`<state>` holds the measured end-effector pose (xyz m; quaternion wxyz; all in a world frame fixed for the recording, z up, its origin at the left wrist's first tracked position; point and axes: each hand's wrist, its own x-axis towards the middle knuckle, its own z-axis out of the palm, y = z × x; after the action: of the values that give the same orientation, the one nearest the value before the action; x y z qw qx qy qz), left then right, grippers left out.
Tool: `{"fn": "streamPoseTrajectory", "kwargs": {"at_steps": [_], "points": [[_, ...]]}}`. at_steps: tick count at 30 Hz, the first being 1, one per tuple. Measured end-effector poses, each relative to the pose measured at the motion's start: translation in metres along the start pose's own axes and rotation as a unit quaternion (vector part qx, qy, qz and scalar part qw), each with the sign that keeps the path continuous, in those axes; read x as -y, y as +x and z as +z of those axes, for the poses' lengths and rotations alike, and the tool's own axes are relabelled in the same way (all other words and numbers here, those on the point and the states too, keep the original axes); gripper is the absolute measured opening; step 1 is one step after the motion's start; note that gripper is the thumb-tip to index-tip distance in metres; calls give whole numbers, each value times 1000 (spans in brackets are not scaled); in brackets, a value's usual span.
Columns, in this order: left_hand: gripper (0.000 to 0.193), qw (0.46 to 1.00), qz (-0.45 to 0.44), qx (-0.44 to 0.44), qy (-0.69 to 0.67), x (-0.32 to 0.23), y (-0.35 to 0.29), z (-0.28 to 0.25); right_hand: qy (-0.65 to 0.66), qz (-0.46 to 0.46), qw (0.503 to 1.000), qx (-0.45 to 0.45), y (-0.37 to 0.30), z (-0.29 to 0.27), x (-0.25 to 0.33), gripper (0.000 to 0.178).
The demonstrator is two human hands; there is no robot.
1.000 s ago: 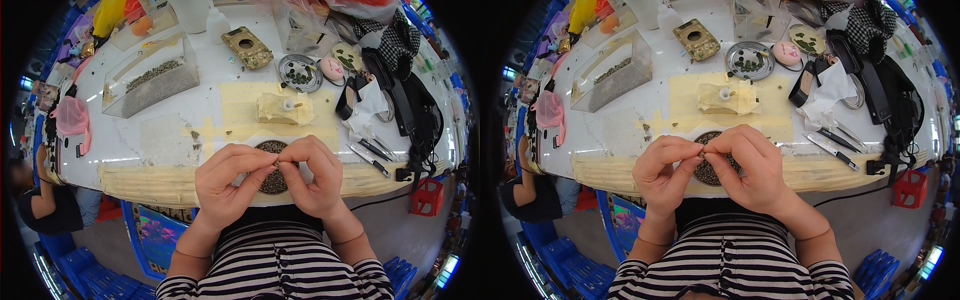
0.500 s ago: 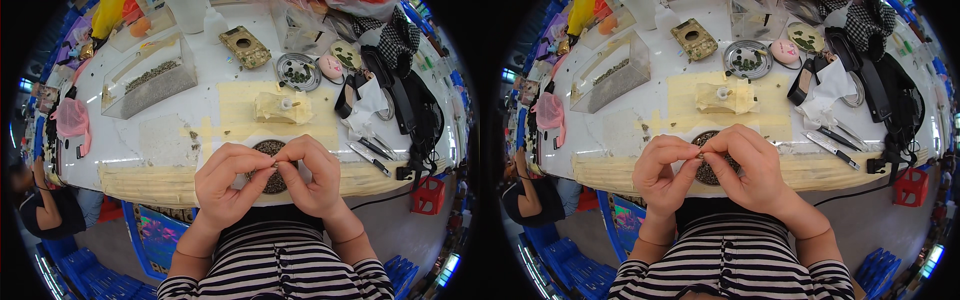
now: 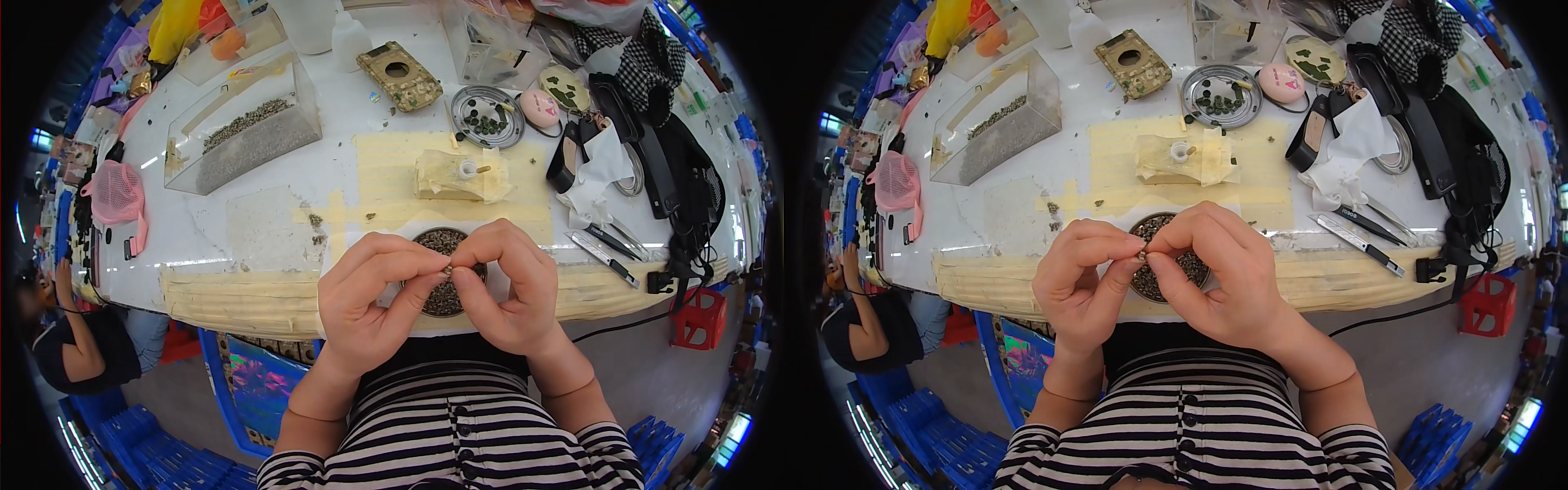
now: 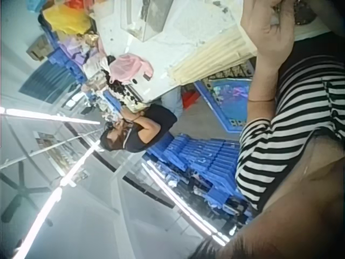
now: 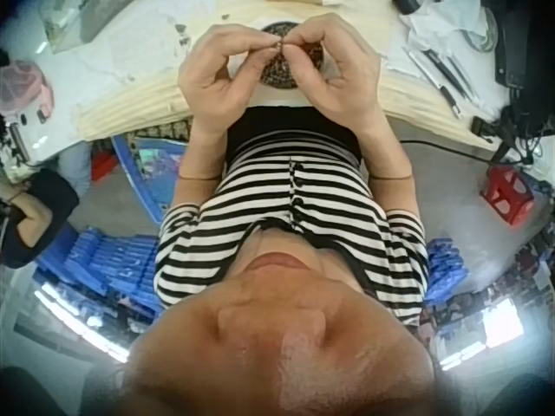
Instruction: Assembling small components of a toy or miniature model at a workbench using tweezers for precision.
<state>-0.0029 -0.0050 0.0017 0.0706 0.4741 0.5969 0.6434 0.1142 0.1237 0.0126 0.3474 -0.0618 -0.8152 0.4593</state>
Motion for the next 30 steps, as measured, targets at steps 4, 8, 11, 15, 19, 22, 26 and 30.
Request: {"fn": "streamPoseTrajectory", "kwargs": {"at_steps": [4, 8, 11, 15, 19, 22, 26, 30], "points": [[18, 1000, -8, 3, 6, -2, 0, 0, -8, -4, 1000, -3, -2, 1, -2, 10], [17, 1000, -13, 2, 9, -2, 0, 0, -57, -38, 997, -31, 0, 4, -3, 17], [16, 1000, -16, -1, 8, 1, -2, -2, -79, -55, 995, -39, -1, 5, -3, 19], [17, 1000, -24, -3, 2, 2, -2, -2, -94, -73, 992, -40, 1, 5, -3, 20], [17, 1000, -29, -7, -4, 2, -3, 0, -90, -67, 993, -45, 0, 5, -3, 21], [18, 1000, -29, -8, -6, 0, -2, 0, -87, -70, 992, -51, 0, 5, -3, 21], [19, 999, -33, -4, -16, 0, -1, 0, -91, -74, 992, -56, -1, 5, -3, 21], [18, 1000, -22, -5, -11, 2, -2, -1, -89, -75, 992, -53, 0, 5, -3, 21]]}}
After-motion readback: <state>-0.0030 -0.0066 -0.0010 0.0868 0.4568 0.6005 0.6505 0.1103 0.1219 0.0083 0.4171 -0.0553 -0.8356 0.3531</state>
